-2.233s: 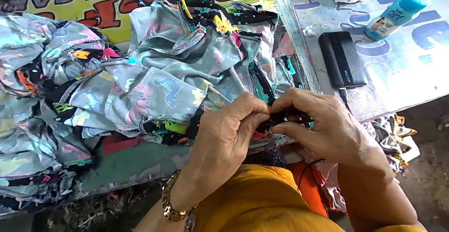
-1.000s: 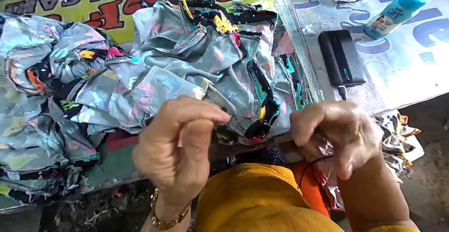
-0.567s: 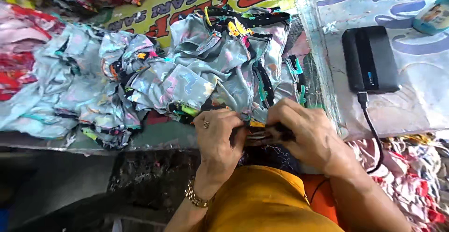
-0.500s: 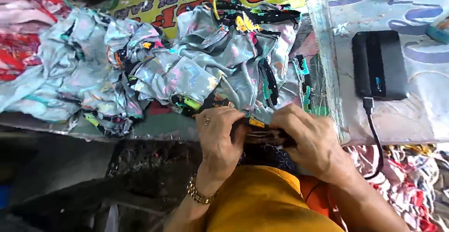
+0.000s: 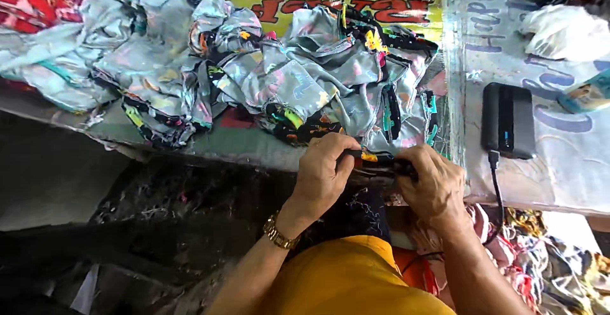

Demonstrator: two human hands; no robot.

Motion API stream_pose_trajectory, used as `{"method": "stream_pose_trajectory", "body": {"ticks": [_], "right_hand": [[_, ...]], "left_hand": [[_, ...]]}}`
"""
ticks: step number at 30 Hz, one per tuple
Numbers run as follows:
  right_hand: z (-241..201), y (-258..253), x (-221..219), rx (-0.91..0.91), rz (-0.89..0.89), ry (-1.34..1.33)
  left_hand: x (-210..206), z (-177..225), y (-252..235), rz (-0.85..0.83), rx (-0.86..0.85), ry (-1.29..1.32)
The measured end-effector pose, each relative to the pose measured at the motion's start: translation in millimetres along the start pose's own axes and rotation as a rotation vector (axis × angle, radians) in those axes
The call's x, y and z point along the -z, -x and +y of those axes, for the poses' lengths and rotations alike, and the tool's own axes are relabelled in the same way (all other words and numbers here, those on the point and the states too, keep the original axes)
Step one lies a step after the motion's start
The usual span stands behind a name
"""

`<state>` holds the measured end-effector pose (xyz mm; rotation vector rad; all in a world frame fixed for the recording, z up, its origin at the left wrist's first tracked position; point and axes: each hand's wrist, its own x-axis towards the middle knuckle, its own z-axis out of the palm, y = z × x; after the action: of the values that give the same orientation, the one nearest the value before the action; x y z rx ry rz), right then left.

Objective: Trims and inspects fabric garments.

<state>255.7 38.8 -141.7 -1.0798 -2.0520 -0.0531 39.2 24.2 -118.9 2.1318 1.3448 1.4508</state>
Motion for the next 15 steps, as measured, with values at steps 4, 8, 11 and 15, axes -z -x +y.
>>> {"method": "stream_pose_trajectory", "body": {"ticks": [4,8,11,15], "right_hand": [[-8,-2,-3,-0.066,0.080,0.146],[-10,3,-7,-0.048,0.153,0.241],[-10,3,-12,-0.079,0.184,0.325],[-16,-2,-13,-0.163,0.140,0.374]], "left_hand": [[2,-10,-9,-0.136,-0.084,-0.103],[-1,-11,-21,-0.243,-0.212,-0.249],[-10,-15,-24,-0.224,-0.282,-0.299],[-10,-20,-20,-0.236,-0.304,-0.296]]}}
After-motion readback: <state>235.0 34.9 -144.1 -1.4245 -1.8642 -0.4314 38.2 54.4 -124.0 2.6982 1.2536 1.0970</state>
